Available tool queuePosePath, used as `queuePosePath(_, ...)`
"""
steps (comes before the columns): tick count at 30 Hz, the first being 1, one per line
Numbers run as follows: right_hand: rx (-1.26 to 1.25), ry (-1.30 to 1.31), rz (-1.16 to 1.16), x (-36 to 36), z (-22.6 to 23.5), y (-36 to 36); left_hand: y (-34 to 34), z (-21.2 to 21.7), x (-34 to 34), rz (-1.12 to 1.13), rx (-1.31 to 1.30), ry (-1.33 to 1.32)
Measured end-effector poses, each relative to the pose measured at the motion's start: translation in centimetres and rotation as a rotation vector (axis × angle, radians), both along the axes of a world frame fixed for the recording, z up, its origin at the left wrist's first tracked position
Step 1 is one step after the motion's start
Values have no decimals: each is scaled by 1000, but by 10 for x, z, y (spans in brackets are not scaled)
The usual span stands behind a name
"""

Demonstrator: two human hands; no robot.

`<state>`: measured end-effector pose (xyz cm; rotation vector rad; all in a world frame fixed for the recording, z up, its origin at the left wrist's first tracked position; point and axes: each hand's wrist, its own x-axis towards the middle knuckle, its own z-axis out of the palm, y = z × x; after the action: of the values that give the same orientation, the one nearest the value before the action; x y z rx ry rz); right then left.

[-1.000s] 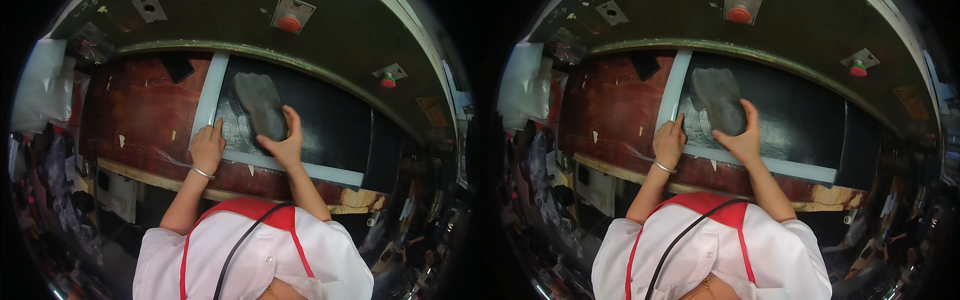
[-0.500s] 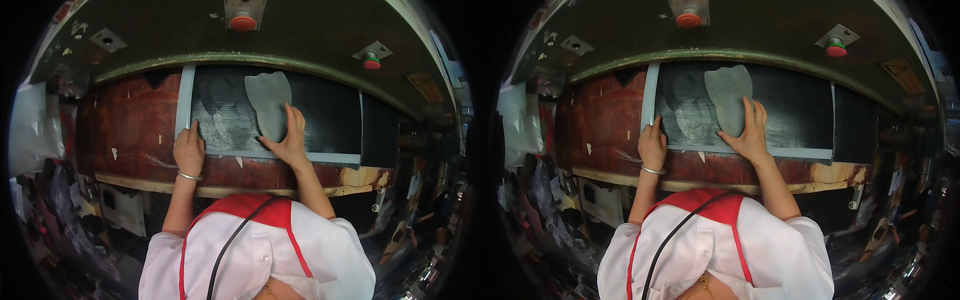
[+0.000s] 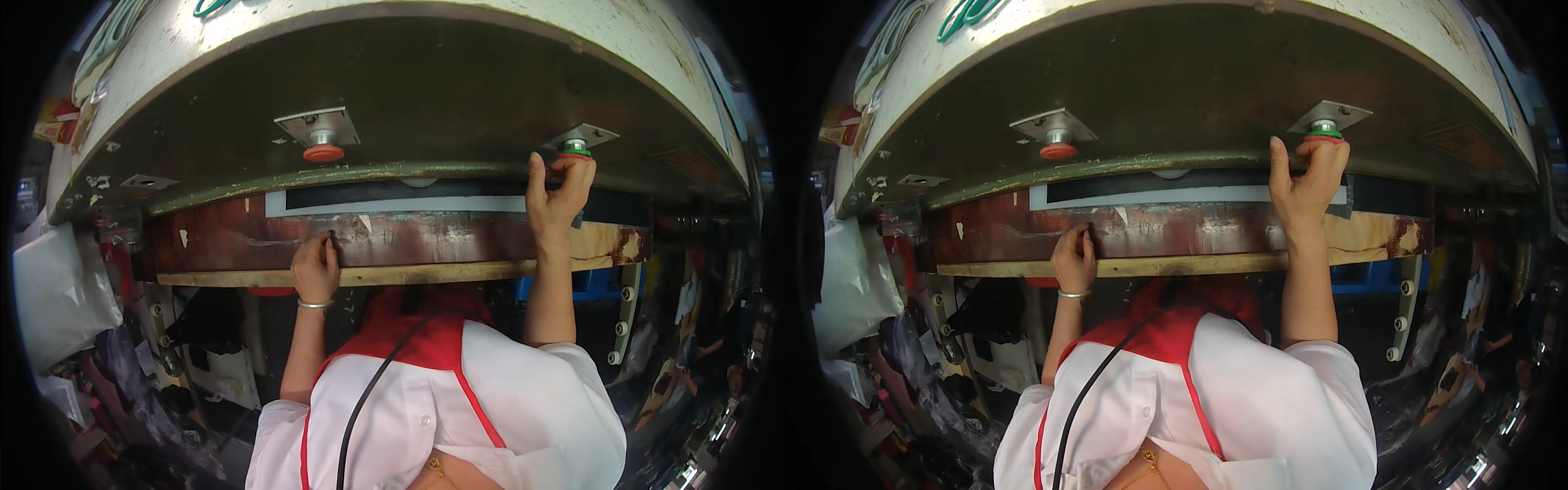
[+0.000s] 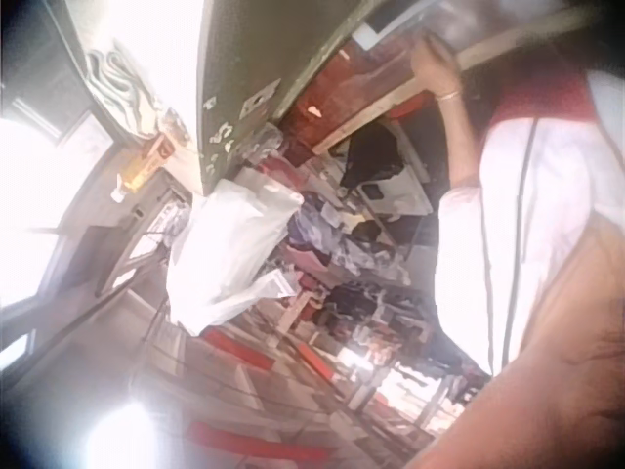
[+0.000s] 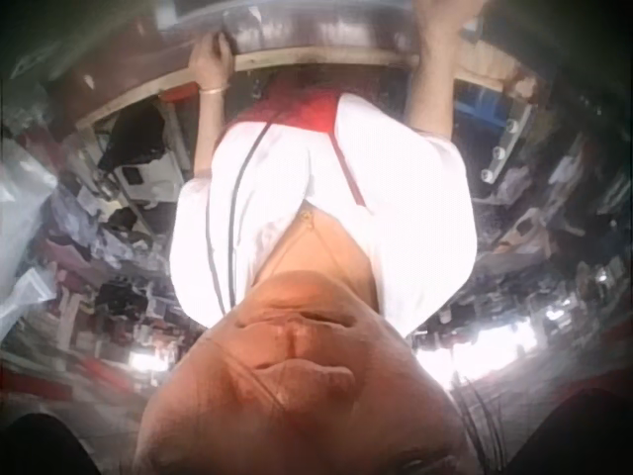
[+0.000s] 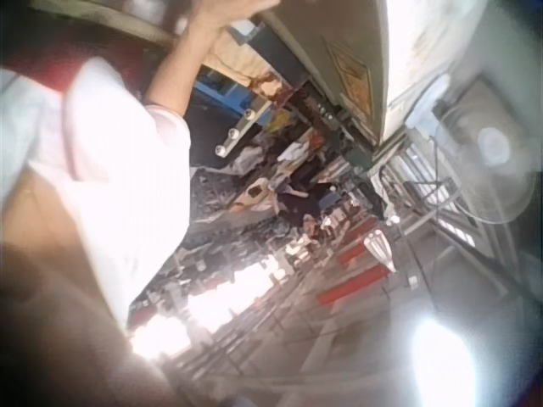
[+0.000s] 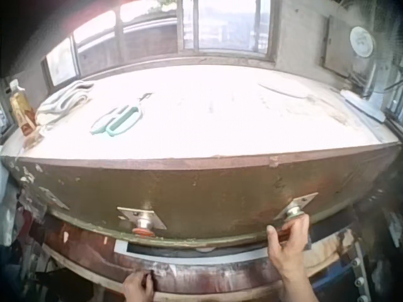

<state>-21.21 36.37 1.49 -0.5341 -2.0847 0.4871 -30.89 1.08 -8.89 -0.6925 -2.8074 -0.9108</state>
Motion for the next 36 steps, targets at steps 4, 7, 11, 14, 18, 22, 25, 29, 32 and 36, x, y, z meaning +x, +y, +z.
queuePosePath(4,-72,-69,-12,11,-11,1,7,3,-16,-89,85,119)
queuePosePath(7,-261,-110,95,33,-25,-20,5,6,-12,-27,24,-10)
queuePosePath(11,-799,-335,216,83,-63,-91,-1,0,-4,-27,122,52)
queuePosePath(14,-426,-387,269,105,-87,-97,-8,-5,4,-41,145,-5)
queuePosePath(18,-390,-412,317,131,-87,-108,-25,-5,29,-32,136,-41)
queuePosePath(22,-505,-468,176,128,-64,-120,-51,9,55,-81,126,-201)
queuePosePath(25,-280,-264,178,96,-57,-125,-75,23,47,51,163,-403)
queuePosePath(29,-166,-456,327,56,-73,-163,-95,32,-24,170,119,33)
queuePosePath(32,-118,-428,206,65,-81,-193,-101,21,-78,191,-46,75)
queuePosePath(36,-202,-359,206,90,-78,-208,-103,-10,-117,132,-422,168)
